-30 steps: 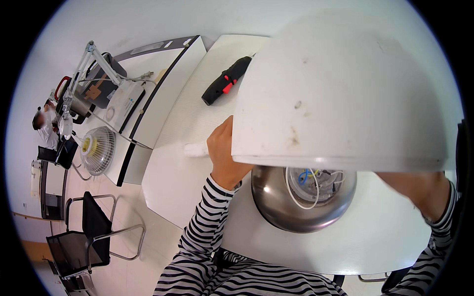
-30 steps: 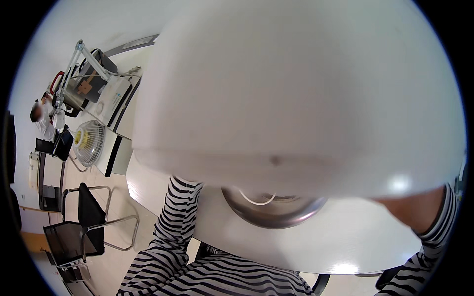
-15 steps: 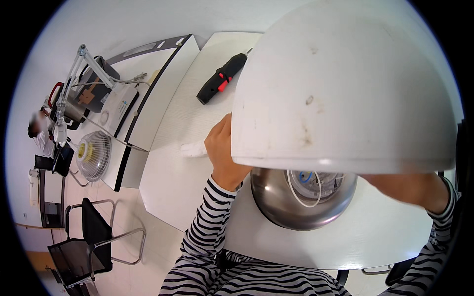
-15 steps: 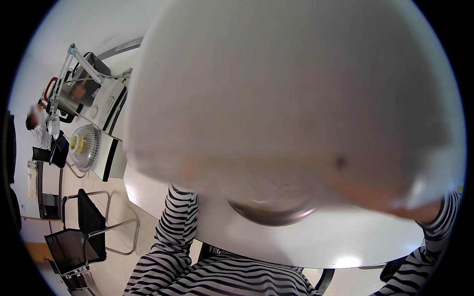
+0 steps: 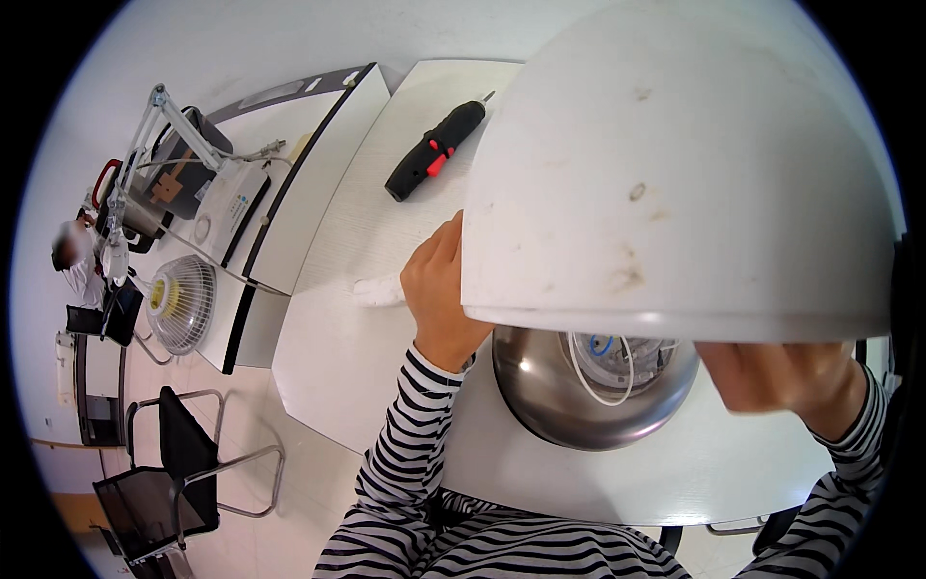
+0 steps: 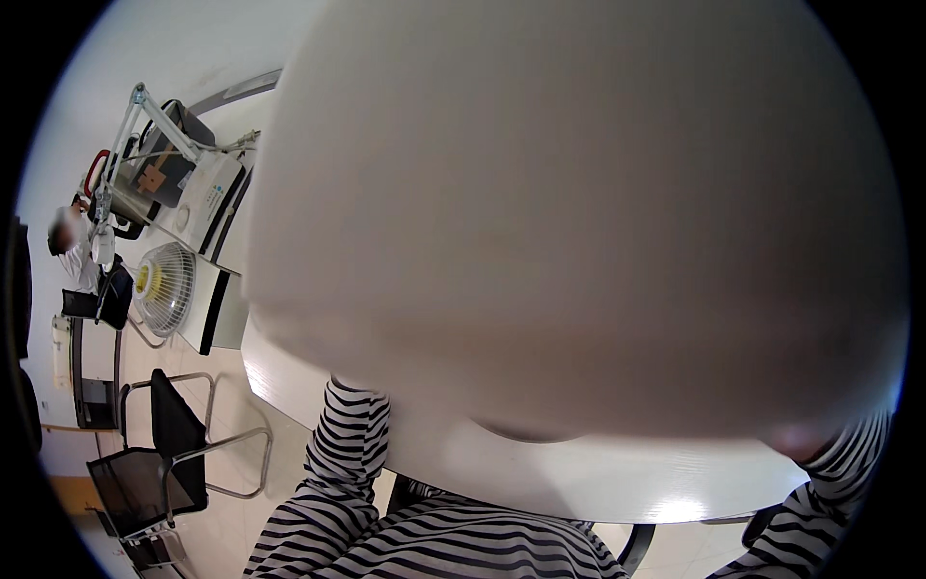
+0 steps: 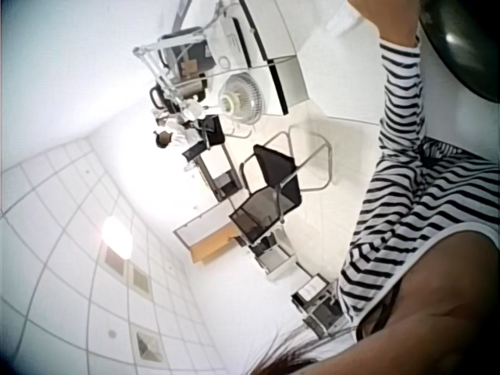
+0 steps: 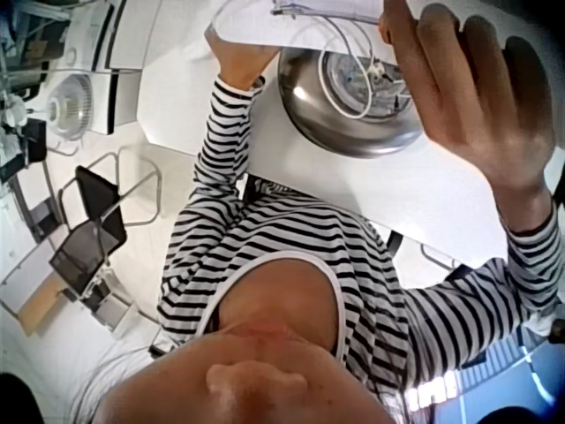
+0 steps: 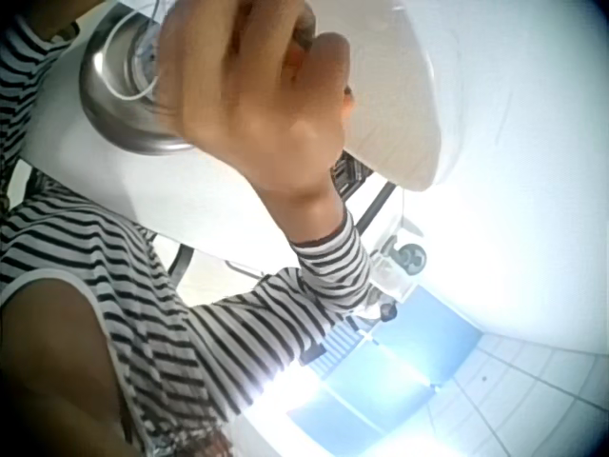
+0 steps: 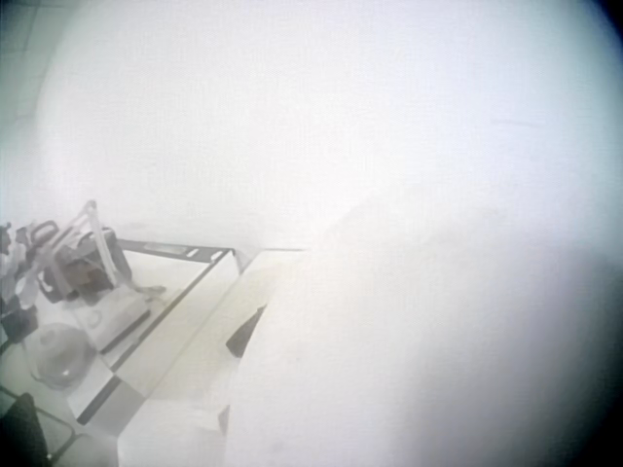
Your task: The person assembles a lamp by securing the lampshade to the base using a manual screwdriver and a cordless electric screwdriver. They repeatedly tighten and loosen screws while adjusting the shade and wires.
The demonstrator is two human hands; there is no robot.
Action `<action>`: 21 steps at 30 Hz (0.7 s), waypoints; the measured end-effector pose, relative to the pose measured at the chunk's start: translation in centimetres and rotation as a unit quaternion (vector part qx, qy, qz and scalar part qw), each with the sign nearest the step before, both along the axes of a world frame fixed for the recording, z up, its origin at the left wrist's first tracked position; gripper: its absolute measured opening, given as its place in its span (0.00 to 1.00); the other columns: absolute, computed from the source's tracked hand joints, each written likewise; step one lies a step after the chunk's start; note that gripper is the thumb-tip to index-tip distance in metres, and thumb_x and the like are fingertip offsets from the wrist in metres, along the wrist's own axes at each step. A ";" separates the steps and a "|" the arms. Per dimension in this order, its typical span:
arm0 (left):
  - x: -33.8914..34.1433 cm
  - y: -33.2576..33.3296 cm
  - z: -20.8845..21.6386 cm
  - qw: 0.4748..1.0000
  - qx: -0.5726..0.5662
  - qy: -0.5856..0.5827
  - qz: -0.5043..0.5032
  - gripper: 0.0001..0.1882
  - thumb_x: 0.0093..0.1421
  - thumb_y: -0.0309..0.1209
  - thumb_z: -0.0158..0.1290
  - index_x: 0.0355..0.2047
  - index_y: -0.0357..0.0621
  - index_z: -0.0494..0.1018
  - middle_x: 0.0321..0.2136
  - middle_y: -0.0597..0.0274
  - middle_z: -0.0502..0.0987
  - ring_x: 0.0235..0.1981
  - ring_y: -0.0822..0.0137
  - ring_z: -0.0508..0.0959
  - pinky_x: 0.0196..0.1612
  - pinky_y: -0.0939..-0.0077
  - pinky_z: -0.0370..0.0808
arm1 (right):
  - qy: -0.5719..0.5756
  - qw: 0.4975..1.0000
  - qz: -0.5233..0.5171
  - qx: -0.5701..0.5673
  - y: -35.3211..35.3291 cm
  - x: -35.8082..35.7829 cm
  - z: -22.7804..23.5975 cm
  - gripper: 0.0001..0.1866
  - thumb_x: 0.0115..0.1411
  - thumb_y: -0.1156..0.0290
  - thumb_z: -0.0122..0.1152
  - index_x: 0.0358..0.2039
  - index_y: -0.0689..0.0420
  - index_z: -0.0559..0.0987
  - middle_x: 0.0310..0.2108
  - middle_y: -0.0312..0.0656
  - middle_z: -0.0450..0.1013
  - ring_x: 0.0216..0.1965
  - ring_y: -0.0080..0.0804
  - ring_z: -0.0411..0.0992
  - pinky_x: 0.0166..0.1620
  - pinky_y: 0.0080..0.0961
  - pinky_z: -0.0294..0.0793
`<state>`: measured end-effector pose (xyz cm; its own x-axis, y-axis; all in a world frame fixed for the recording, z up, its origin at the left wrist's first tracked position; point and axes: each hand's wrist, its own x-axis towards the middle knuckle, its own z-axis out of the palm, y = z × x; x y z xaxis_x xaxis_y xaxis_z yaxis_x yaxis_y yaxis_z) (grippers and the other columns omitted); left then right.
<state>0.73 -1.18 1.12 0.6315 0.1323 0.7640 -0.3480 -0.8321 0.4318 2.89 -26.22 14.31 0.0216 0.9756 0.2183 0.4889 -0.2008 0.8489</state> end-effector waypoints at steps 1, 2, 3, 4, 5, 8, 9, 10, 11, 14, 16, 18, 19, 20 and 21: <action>0.2 -0.1 -0.2 1.000 0.003 -0.008 0.007 0.26 0.42 0.39 0.56 0.39 0.33 0.70 0.28 0.53 0.73 0.25 0.56 0.73 0.27 0.70 0.69 | -0.013 1.000 0.024 -0.006 0.8 -0.3 0.4 0.10 0.53 0.74 0.55 0.36 0.61 0.77 0.34 0.49 0.73 0.37 0.44 0.72 0.38 0.44 0.74; 0.3 -0.2 -0.2 1.000 0.002 -0.010 0.009 0.26 0.42 0.38 0.56 0.39 0.32 0.70 0.28 0.53 0.73 0.25 0.56 0.73 0.27 0.70 0.69 | 0.038 0.999 0.017 -0.018 0.8 -0.5 1.8 0.10 0.53 0.75 0.56 0.36 0.62 0.77 0.34 0.49 0.73 0.36 0.43 0.73 0.38 0.41 0.74; 0.3 -0.2 -0.2 1.000 0.003 -0.010 0.013 0.26 0.42 0.38 0.56 0.39 0.32 0.70 0.28 0.53 0.73 0.25 0.56 0.73 0.27 0.70 0.69 | 0.110 0.994 0.013 -0.004 0.9 -0.3 2.1 0.10 0.52 0.76 0.57 0.36 0.63 0.77 0.34 0.49 0.73 0.35 0.42 0.73 0.37 0.39 0.74; 0.1 -0.3 0.1 1.000 0.000 -0.004 0.011 0.26 0.42 0.38 0.56 0.39 0.32 0.70 0.28 0.53 0.73 0.25 0.56 0.73 0.27 0.70 0.69 | 0.181 0.983 0.011 0.012 1.0 -0.1 2.4 0.10 0.52 0.76 0.58 0.37 0.63 0.76 0.33 0.48 0.73 0.35 0.41 0.73 0.37 0.37 0.75; 0.2 -0.4 0.1 1.000 0.001 -0.003 0.015 0.26 0.42 0.38 0.56 0.38 0.31 0.70 0.28 0.53 0.73 0.25 0.56 0.73 0.27 0.70 0.69 | 0.270 0.962 0.010 0.050 1.2 0.4 2.4 0.11 0.51 0.77 0.59 0.37 0.63 0.76 0.33 0.48 0.73 0.34 0.40 0.73 0.37 0.35 0.75; 0.0 -0.3 -0.3 0.999 0.014 -0.006 0.042 0.27 0.42 0.39 0.56 0.38 0.29 0.69 0.28 0.53 0.73 0.26 0.56 0.73 0.27 0.70 0.69 | 0.453 0.884 -0.031 0.108 0.9 1.4 1.3 0.13 0.50 0.75 0.61 0.38 0.62 0.75 0.31 0.45 0.73 0.32 0.36 0.73 0.34 0.28 0.74; -0.1 -0.1 -0.5 0.999 0.020 -0.008 0.046 0.27 0.42 0.39 0.56 0.38 0.29 0.69 0.28 0.53 0.73 0.26 0.56 0.73 0.27 0.70 0.69 | 0.496 0.858 -0.053 0.123 0.9 1.5 1.1 0.14 0.50 0.74 0.62 0.38 0.62 0.74 0.30 0.44 0.73 0.31 0.34 0.72 0.33 0.25 0.73; -0.2 0.2 -1.0 0.999 0.025 -0.005 0.044 0.28 0.42 0.39 0.56 0.38 0.28 0.69 0.28 0.52 0.73 0.26 0.56 0.74 0.27 0.70 0.69 | 0.491 0.858 -0.072 0.135 1.1 1.6 1.1 0.12 0.52 0.68 0.59 0.36 0.59 0.75 0.27 0.42 0.73 0.28 0.33 0.72 0.31 0.24 0.71; -0.4 0.5 -1.3 0.998 0.033 -0.003 0.048 0.28 0.42 0.39 0.56 0.38 0.28 0.69 0.28 0.52 0.73 0.26 0.56 0.74 0.28 0.70 0.70 | 0.487 0.856 -0.089 0.147 1.8 1.7 1.3 0.12 0.54 0.63 0.56 0.34 0.57 0.76 0.24 0.41 0.72 0.26 0.31 0.71 0.29 0.23 0.70; 1.5 -1.2 -1.7 0.999 0.030 -0.022 0.005 0.29 0.41 0.40 0.57 0.39 0.28 0.69 0.29 0.51 0.73 0.26 0.55 0.74 0.28 0.69 0.70 | 0.588 0.713 -0.353 0.149 2.5 1.2 4.7 0.16 0.54 0.55 0.55 0.35 0.54 0.77 0.20 0.39 0.71 0.22 0.28 0.69 0.27 0.21 0.66; 0.4 -0.3 -1.4 0.999 0.027 0.017 0.035 0.30 0.41 0.40 0.57 0.39 0.27 0.69 0.30 0.50 0.73 0.27 0.55 0.74 0.29 0.69 0.70 | 0.692 0.520 -0.490 0.100 4.5 2.4 5.5 0.20 0.51 0.52 0.57 0.37 0.54 0.76 0.20 0.39 0.70 0.21 0.27 0.67 0.26 0.19 0.64; -0.1 0.3 -1.5 0.998 0.025 0.028 0.046 0.31 0.40 0.41 0.58 0.39 0.27 0.68 0.31 0.50 0.73 0.28 0.54 0.74 0.29 0.68 0.70 | 0.694 0.594 -0.394 0.103 3.8 2.8 4.5 0.19 0.52 0.52 0.57 0.37 0.53 0.76 0.22 0.39 0.71 0.21 0.27 0.67 0.26 0.20 0.65; 0.0 0.6 -1.8 0.999 0.025 0.019 0.044 0.31 0.40 0.41 0.58 0.40 0.27 0.68 0.31 0.49 0.73 0.28 0.54 0.74 0.30 0.68 0.70 | 0.638 0.681 -0.351 0.080 3.6 2.3 4.2 0.18 0.51 0.54 0.57 0.36 0.54 0.76 0.23 0.38 0.71 0.21 0.27 0.67 0.27 0.21 0.65; 0.0 0.8 -2.0 0.999 0.025 0.011 0.042 0.31 0.40 0.41 0.58 0.40 0.27 0.68 0.31 0.49 0.73 0.28 0.54 0.74 0.30 0.68 0.70 | 0.559 0.766 -0.311 0.062 3.6 1.8 4.0 0.16 0.51 0.56 0.57 0.34 0.54 0.77 0.24 0.37 0.71 0.22 0.27 0.68 0.27 0.22 0.66; 0.1 0.7 -2.2 0.998 0.033 0.013 0.044 0.32 0.40 0.42 0.58 0.40 0.27 0.68 0.31 0.49 0.73 0.28 0.54 0.74 0.30 0.67 0.70 | 0.467 0.837 -0.280 0.056 3.2 1.2 3.9 0.14 0.50 0.58 0.57 0.33 0.54 0.77 0.25 0.36 0.71 0.22 0.27 0.68 0.27 0.23 0.67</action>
